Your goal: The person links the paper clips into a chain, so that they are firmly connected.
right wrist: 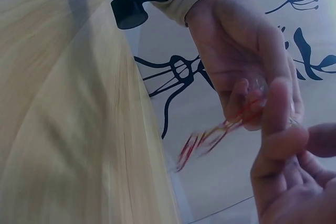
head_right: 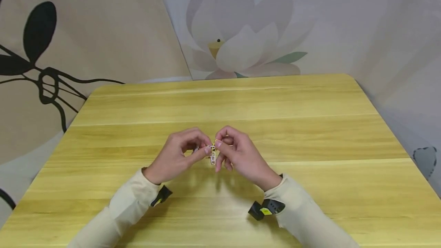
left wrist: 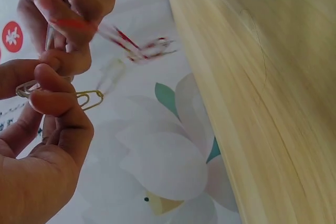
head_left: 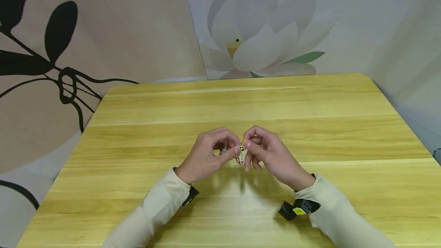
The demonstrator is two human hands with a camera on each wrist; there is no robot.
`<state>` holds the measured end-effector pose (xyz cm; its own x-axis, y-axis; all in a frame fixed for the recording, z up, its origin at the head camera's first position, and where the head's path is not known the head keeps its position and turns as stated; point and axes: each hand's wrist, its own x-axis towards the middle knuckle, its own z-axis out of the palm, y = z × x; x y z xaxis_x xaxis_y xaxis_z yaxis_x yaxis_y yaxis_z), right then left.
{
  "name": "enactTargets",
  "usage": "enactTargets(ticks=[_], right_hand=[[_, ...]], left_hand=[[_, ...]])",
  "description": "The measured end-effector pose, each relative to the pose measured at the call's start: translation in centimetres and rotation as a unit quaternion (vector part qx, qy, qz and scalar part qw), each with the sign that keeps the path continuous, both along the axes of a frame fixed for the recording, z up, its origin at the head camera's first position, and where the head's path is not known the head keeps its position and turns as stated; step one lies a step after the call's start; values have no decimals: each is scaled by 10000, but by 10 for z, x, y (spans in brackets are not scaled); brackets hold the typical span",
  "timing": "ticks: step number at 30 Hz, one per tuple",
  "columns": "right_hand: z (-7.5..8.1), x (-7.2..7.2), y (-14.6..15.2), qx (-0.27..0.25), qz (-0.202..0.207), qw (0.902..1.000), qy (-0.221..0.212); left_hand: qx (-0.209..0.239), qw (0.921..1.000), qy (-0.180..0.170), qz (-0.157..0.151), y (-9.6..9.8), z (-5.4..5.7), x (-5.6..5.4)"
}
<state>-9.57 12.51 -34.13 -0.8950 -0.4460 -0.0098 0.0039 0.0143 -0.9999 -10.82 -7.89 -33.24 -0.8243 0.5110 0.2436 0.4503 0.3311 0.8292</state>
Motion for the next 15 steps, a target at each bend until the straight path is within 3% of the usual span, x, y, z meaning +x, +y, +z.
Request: enactTargets(ticks=[3,8,15], right_hand=[[0,1,-1,-24,64,9999,-154],[1,3,-1,154,-161,9995,-241],[-1,4,-1,168,-424,9989,-46]], left_hand=[[81,10000,-7,31,0,0,1],[269,9994,-99,195,-1,1,0],[511,9970,-557,188,-3,4,0]])
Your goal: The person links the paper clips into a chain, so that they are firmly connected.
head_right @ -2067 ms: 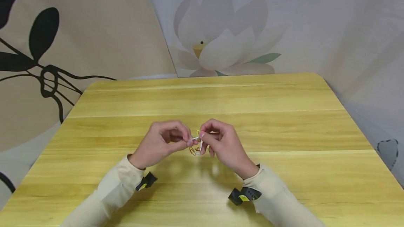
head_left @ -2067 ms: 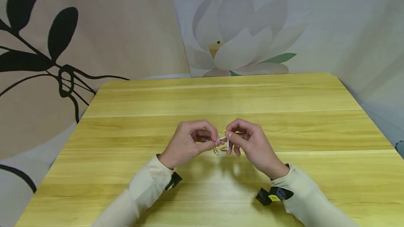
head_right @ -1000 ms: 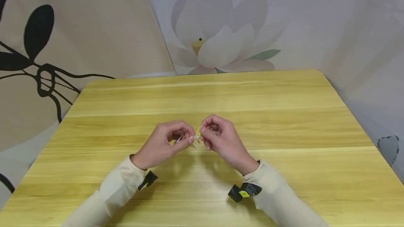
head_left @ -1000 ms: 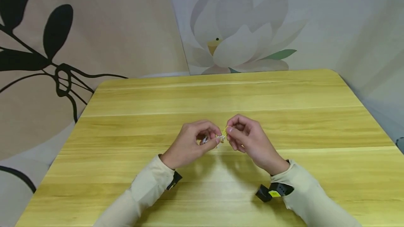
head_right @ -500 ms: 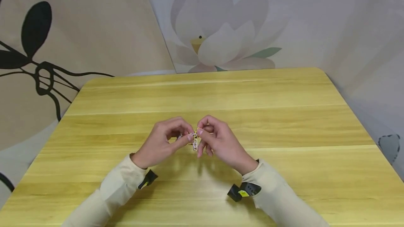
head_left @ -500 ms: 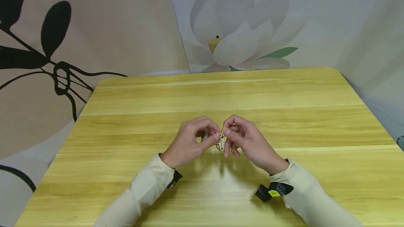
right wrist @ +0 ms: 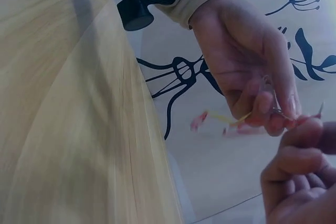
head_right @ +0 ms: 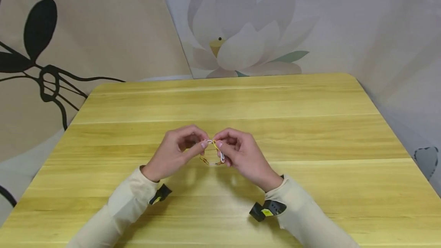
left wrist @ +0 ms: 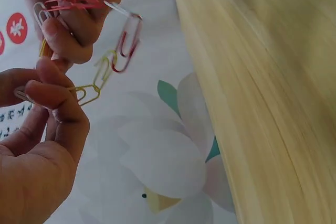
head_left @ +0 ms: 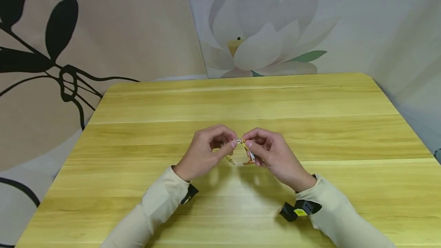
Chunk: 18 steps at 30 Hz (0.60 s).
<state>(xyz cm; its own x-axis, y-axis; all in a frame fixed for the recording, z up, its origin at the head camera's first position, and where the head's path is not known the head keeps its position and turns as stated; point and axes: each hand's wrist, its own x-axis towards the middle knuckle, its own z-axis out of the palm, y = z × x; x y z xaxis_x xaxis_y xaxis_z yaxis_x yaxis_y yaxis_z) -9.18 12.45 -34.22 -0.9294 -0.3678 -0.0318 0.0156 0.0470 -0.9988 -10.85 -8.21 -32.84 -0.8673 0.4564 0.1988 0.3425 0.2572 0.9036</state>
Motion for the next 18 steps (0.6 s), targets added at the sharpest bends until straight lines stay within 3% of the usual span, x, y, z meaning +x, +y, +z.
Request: enactTargets(ticks=[5,12,18], right_hand=[[-1,0,0,82,-175,9993,319],[-1,0,2,598,-346,9925,1005],[1,-2,4,629,-267,9930,960]], left_hand=[[165,9996,-176,-167,-2,0,0],[127,9997,-33,-224,-5,0,-1],[67,9993,11,-358,-5,1,-1]])
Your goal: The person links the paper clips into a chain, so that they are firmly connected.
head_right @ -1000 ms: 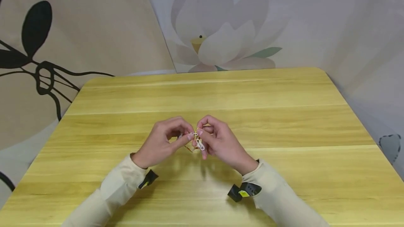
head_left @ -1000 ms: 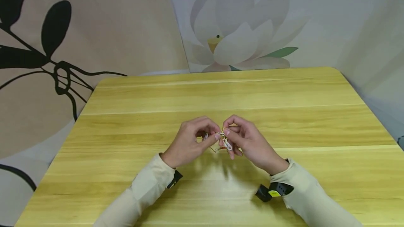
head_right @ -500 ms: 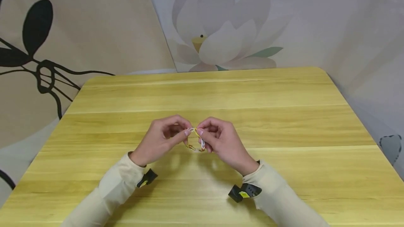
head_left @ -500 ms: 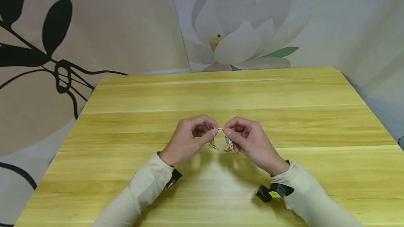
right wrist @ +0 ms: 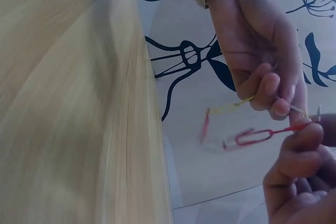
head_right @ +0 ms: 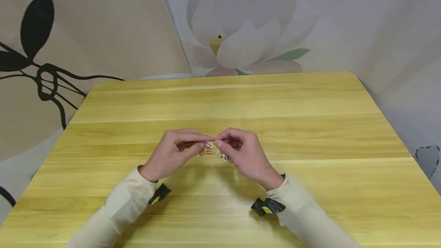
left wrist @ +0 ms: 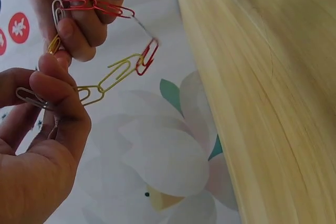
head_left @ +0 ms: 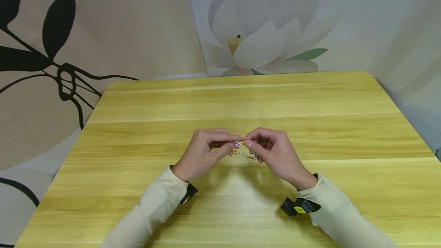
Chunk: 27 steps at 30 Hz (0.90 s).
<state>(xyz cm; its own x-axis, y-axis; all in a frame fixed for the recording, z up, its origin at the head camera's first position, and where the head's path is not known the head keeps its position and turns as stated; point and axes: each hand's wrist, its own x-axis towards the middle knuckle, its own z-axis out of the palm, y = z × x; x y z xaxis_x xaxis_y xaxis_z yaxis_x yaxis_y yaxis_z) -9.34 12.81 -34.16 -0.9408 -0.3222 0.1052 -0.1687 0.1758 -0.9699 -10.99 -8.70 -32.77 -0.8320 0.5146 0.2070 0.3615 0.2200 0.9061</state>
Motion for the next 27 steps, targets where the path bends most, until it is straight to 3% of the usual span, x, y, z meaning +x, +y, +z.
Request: enactTargets(ticks=[6,20,27], right_hand=[[1,0,-1,-63,83,9996,-274],[2,-4,-1,-243,224,9943,-1013],[1,-4,0,-239,250,9942,-1017]], left_hand=[[-160,9997,-142,83,2,0,1],[-274,9976,634,-92,2,2,3],[-435,9974,556,159,3,0,2]])
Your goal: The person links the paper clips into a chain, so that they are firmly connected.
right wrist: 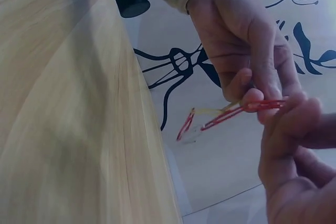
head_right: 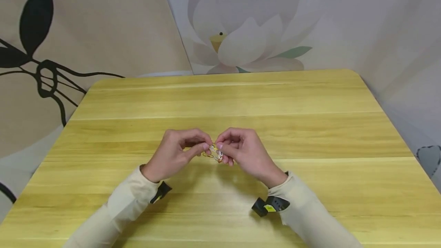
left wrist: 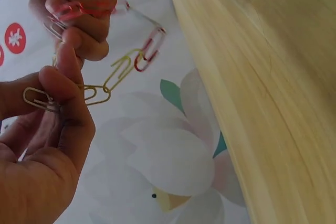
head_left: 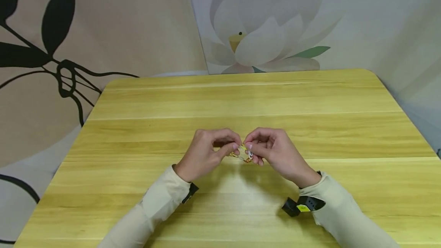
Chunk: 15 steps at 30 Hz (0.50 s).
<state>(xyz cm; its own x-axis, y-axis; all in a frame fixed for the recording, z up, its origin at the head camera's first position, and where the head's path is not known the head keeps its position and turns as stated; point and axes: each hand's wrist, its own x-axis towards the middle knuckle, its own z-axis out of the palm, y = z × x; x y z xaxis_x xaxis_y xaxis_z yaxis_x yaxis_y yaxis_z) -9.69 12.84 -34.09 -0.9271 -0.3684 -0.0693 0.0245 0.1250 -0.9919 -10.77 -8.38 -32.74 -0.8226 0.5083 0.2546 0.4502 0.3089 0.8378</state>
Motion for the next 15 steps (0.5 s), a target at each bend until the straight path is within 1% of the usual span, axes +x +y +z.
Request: enactTargets(ticks=[4,6,8,10,13,15], right_hand=[[0,0,1,4,28,10000,17],[0,-1,1,15,32,10000,15],[0,-1,1,48,34,10000,5],[-1,-2,1,68,42,10000,-10],[-1,-2,1,95,64,9999,-46],[-1,-3,2,98,109,9999,-67]], left_hand=[[42,9997,-149,191,-1,-1,-1],[160,9993,-264,205,-1,-1,-1],[309,9985,-438,144,-2,-2,-1],[482,9966,-672,20,-2,-3,-1],[700,9916,-1079,-134,-2,-2,0],[827,9875,-1330,-178,-2,0,0]])
